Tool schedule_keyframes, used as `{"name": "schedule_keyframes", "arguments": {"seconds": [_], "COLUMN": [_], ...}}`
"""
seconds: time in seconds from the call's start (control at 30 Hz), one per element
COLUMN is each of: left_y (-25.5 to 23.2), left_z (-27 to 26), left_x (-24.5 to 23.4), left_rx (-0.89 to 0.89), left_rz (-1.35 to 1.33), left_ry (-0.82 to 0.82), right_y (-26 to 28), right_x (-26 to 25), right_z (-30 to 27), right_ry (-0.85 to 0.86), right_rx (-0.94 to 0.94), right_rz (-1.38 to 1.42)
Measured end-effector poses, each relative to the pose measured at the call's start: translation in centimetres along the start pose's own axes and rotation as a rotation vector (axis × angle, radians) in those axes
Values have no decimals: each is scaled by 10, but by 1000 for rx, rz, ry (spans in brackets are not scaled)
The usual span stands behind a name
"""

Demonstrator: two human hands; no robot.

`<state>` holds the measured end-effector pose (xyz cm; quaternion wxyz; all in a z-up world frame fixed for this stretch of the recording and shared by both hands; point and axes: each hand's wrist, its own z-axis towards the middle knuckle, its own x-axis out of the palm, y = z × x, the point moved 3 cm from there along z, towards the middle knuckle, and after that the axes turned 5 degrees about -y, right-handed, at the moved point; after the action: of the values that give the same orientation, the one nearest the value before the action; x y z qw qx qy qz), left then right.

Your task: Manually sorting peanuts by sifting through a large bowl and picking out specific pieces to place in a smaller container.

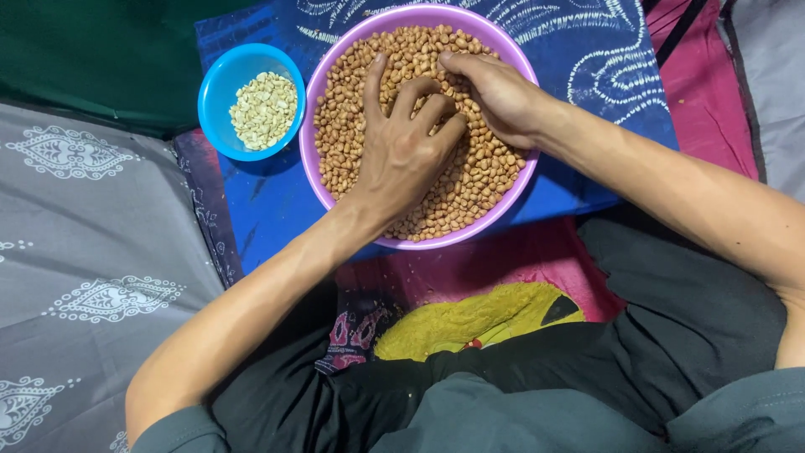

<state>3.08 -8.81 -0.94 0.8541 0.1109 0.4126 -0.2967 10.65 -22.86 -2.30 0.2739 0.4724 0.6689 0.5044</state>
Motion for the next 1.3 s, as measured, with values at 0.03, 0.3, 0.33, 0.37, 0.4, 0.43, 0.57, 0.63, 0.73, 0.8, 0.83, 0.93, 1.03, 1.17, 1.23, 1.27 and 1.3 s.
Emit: {"name": "schedule_keyframes", "arguments": {"seconds": [0.03, 0.3, 0.33, 0.37, 0.4, 0.43, 0.57, 0.63, 0.73, 0.8, 0.83, 0.93, 1.03, 1.17, 1.23, 1.27, 1.3], "left_y": [0, 2, 4, 6, 9, 15, 53, 76, 107, 128, 132, 139, 123, 93, 79, 72, 65], "left_z": [0, 17, 21, 25, 30, 34, 39, 27, -5, -29, -37, -53, -45, -25, -23, -25, -26], "left_x": [-1, -23, -29, -36, -44, -57, -96, -107, -117, -118, -115, -108, -105, -95, -85, -78, -70], "left_rx": [0, -192, -199, -219, -238, -243, -236, -223, -307, -453, -456, -544, -508, -444, -431, -411, -388], "left_rz": [0, -342, -334, -377, -420, -411, -338, -320, -202, -182, -176, -116, -159, -378, -470, -482, -493], "left_ry": [1, 73, 73, 27, -19, -18, -147, -204, -196, -193, -194, -206, -217, -76, -10, 46, 98], "right_y": [0, -1, -2, -4, -5, -8, -13, -15, -15, -14, -14, -12, -11, -12, -13, -12, -10], "right_x": [0, -2, -3, -4, -5, -6, -11, -11, -12, -12, -12, -13, -14, -15, -16, -16, -16], "right_z": [-1, -1, 0, 1, 3, 4, 9, 10, 11, 10, 10, 11, 9, 9, 9, 9, 10], "right_ry": [0, 85, 95, 109, 122, 132, 89, 107, 92, 67, 74, 52, 23, 21, 19, 41, 63], "right_rx": [1, -74, -72, -78, -84, -84, -55, -42, -64, -27, -27, -53, -30, -14, -9, 27, 61], "right_rz": [1, 72, 72, 88, 104, 107, 155, 190, 124, 117, 117, 34, -80, 4, 77, 117, 154]}}
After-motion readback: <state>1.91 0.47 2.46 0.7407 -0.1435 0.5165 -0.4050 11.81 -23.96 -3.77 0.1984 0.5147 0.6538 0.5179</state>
